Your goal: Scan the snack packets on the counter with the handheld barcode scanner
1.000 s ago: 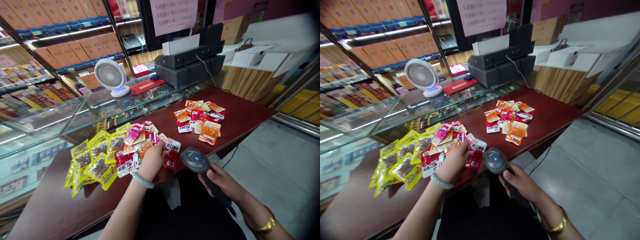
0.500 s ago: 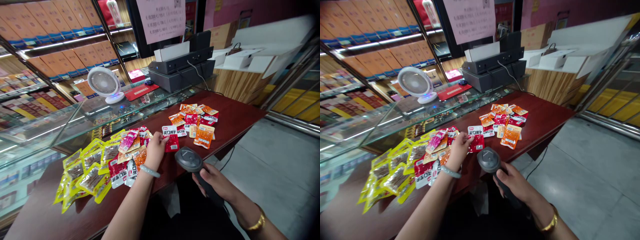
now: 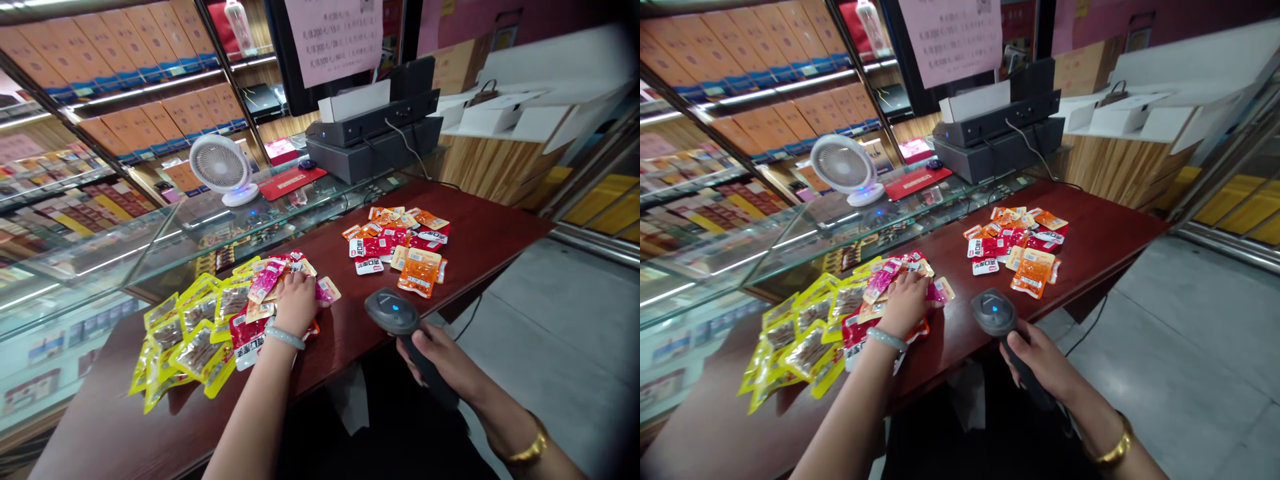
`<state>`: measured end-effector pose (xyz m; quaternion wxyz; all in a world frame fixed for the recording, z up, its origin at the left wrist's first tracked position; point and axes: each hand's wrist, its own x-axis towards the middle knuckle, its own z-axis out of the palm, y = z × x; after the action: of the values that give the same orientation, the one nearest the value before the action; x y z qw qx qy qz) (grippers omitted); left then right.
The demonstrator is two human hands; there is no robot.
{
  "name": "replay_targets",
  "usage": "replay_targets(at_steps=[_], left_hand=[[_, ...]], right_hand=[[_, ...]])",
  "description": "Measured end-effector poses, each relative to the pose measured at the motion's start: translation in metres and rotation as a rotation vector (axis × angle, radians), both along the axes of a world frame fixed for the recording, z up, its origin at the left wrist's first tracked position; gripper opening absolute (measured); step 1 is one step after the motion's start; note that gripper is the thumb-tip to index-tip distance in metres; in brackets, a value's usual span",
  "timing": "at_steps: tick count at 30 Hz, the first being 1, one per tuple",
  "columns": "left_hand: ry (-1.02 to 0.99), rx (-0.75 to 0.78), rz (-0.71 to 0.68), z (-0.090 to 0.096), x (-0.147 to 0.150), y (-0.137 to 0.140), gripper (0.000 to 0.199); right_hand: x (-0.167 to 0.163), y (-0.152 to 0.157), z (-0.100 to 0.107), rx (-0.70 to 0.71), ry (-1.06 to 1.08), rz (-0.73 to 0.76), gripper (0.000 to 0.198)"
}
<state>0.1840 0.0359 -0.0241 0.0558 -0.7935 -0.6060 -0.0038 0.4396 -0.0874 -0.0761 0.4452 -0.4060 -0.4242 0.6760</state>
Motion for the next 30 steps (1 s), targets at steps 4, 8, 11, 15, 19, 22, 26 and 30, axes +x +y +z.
replay_targets(at_steps=[4, 8, 11, 15, 19, 22, 26, 30], left_hand=[[0.024, -0.079, -0.041, -0.001, 0.006, 0.008, 0.046], [0.036, -0.050, -0.078, 0.006, 0.021, 0.013, 0.046], [0.004, -0.095, -0.096, 0.007, 0.035, 0.012, 0.047], [-0.073, -0.114, -0.161, 0.000, 0.047, 0.010, 0.043], [-0.125, -0.097, -0.184, -0.006, 0.048, 0.012, 0.038], [-0.241, -0.126, -0.178, -0.011, 0.053, 0.025, 0.040], [-0.577, -0.155, -0.105, -0.017, 0.081, 0.058, 0.051], [-0.834, -0.071, -0.158, -0.012, 0.100, 0.079, 0.069]], right_hand=[[-0.004, -0.001, -0.001, -0.013, -0.005, 0.028, 0.054], [-0.007, 0.002, -0.001, -0.010, 0.006, 0.020, 0.053], [-0.009, 0.009, 0.005, 0.036, 0.024, 0.004, 0.050], [-0.010, 0.021, 0.017, 0.101, 0.006, -0.001, 0.050], [-0.006, 0.028, 0.020, 0.091, -0.022, 0.004, 0.048], [-0.003, 0.029, 0.015, 0.076, -0.017, -0.016, 0.048], [0.001, 0.027, 0.010, 0.050, -0.010, -0.067, 0.050], [0.003, 0.022, 0.011, -0.001, -0.035, -0.105, 0.051]])
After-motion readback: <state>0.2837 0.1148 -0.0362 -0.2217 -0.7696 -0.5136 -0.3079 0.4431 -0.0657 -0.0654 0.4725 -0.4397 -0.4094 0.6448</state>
